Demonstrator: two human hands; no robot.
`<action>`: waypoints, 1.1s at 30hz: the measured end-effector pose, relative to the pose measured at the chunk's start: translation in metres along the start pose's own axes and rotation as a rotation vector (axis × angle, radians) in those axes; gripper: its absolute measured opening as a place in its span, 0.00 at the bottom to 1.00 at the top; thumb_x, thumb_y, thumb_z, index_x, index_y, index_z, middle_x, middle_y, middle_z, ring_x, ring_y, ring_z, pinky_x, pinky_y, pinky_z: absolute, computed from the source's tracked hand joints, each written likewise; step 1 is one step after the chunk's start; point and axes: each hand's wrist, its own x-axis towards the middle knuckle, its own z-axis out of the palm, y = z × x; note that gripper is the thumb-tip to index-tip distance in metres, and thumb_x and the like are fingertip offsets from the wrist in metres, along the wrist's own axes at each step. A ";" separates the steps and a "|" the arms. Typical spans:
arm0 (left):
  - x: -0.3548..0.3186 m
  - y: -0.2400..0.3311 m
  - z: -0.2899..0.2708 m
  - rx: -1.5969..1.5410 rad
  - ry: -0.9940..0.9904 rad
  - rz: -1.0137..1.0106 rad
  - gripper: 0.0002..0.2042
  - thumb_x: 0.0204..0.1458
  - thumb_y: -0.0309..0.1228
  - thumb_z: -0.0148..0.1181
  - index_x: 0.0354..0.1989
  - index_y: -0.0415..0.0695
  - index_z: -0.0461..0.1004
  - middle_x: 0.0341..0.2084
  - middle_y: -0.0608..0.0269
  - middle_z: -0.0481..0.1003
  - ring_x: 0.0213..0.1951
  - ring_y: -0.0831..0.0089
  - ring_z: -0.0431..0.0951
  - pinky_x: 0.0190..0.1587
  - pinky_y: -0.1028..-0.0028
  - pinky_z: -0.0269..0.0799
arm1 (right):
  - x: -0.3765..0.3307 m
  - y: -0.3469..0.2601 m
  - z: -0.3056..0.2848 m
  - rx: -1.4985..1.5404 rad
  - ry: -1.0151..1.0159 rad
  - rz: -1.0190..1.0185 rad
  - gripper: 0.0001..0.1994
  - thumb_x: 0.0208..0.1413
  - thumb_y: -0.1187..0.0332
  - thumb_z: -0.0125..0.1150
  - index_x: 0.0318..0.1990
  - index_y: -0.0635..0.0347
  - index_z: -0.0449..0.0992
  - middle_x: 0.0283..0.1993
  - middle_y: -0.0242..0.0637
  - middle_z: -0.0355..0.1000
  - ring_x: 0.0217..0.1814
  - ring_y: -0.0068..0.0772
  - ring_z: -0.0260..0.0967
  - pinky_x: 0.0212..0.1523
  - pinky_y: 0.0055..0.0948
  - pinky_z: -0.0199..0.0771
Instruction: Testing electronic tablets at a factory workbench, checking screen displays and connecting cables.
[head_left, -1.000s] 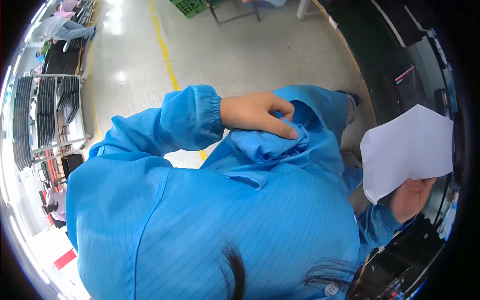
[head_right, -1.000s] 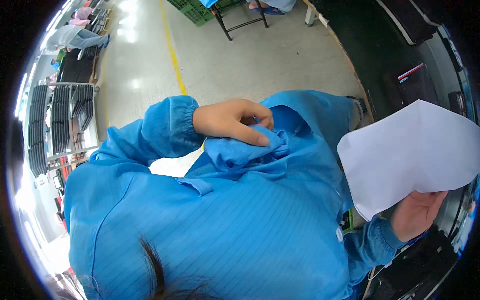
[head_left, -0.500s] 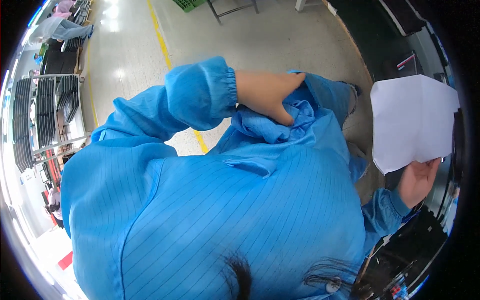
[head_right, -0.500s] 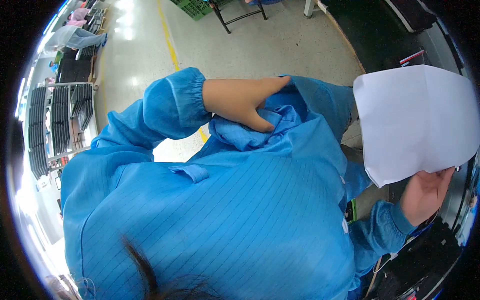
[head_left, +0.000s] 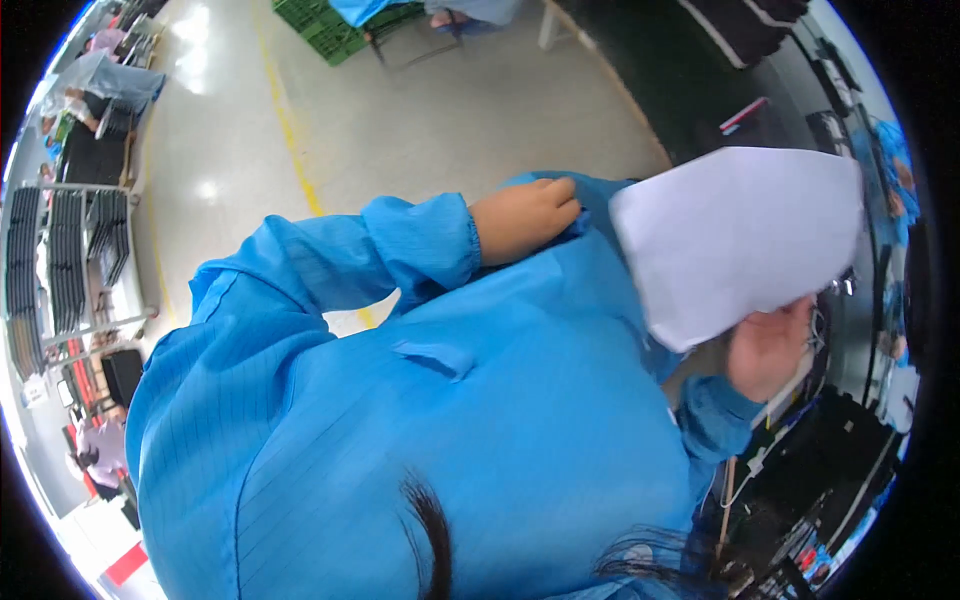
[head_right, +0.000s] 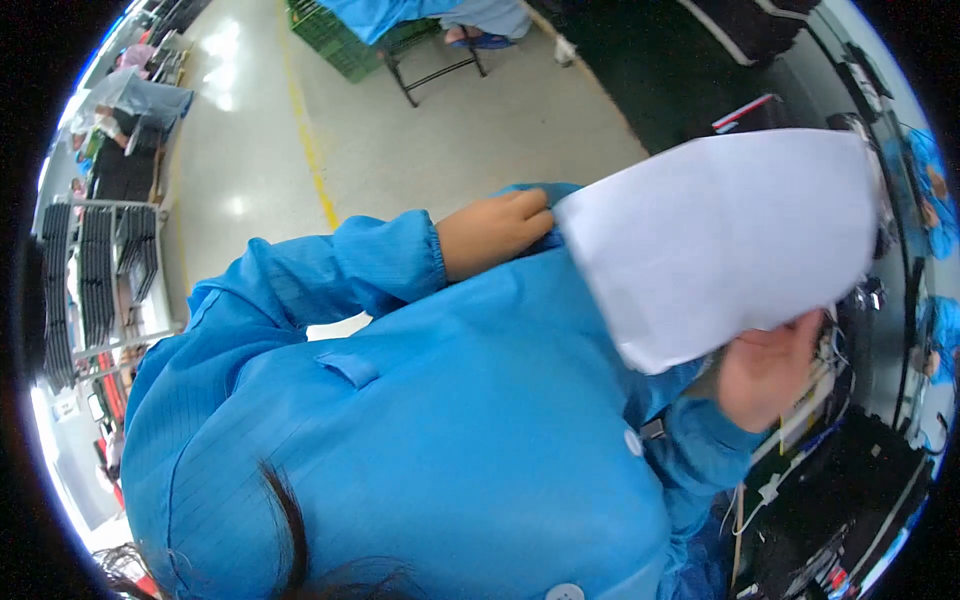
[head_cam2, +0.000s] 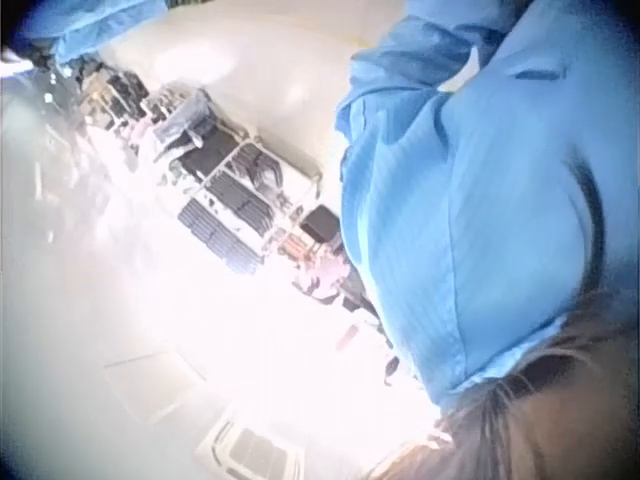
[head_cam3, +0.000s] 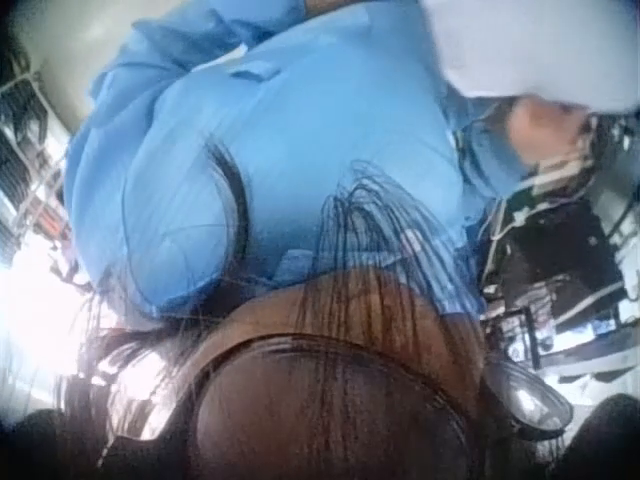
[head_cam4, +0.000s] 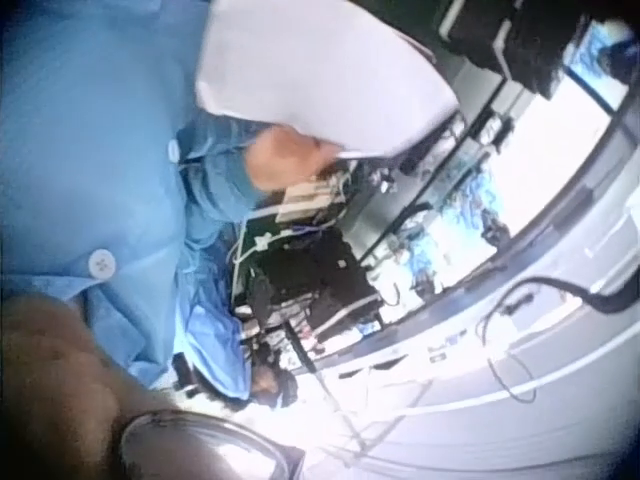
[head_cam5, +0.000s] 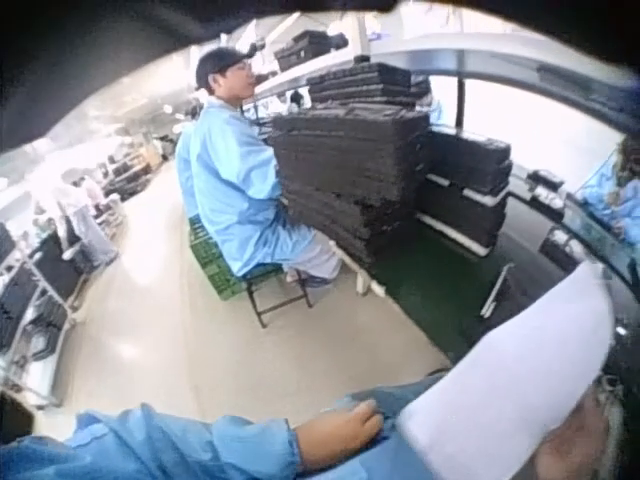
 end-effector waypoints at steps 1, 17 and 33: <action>0.004 -0.008 0.016 0.026 0.153 0.082 0.12 0.45 0.32 0.51 0.36 0.38 0.67 0.35 0.48 0.68 0.41 0.54 0.69 0.42 0.61 0.68 | -0.004 0.016 0.017 0.021 -0.018 0.060 0.18 0.58 0.62 0.46 0.53 0.60 0.63 0.54 0.37 0.64 0.54 0.31 0.61 0.56 0.37 0.57; -0.010 -0.030 0.009 -0.284 -0.313 0.125 0.24 0.53 0.34 0.45 0.58 0.38 0.54 0.57 0.43 0.55 0.60 0.51 0.51 0.61 0.60 0.48 | -0.037 0.037 0.069 0.154 -0.191 0.094 0.09 0.59 0.71 0.43 0.46 0.58 0.61 0.51 0.37 0.63 0.55 0.34 0.61 0.54 0.42 0.61; -0.032 0.006 -0.020 0.128 -0.153 0.119 0.20 0.52 0.35 0.46 0.54 0.40 0.62 0.52 0.45 0.60 0.45 0.51 0.68 0.50 0.62 0.64 | -0.015 0.025 0.085 0.365 -0.214 0.126 0.12 0.60 0.66 0.42 0.49 0.59 0.60 0.55 0.39 0.62 0.58 0.37 0.59 0.57 0.44 0.59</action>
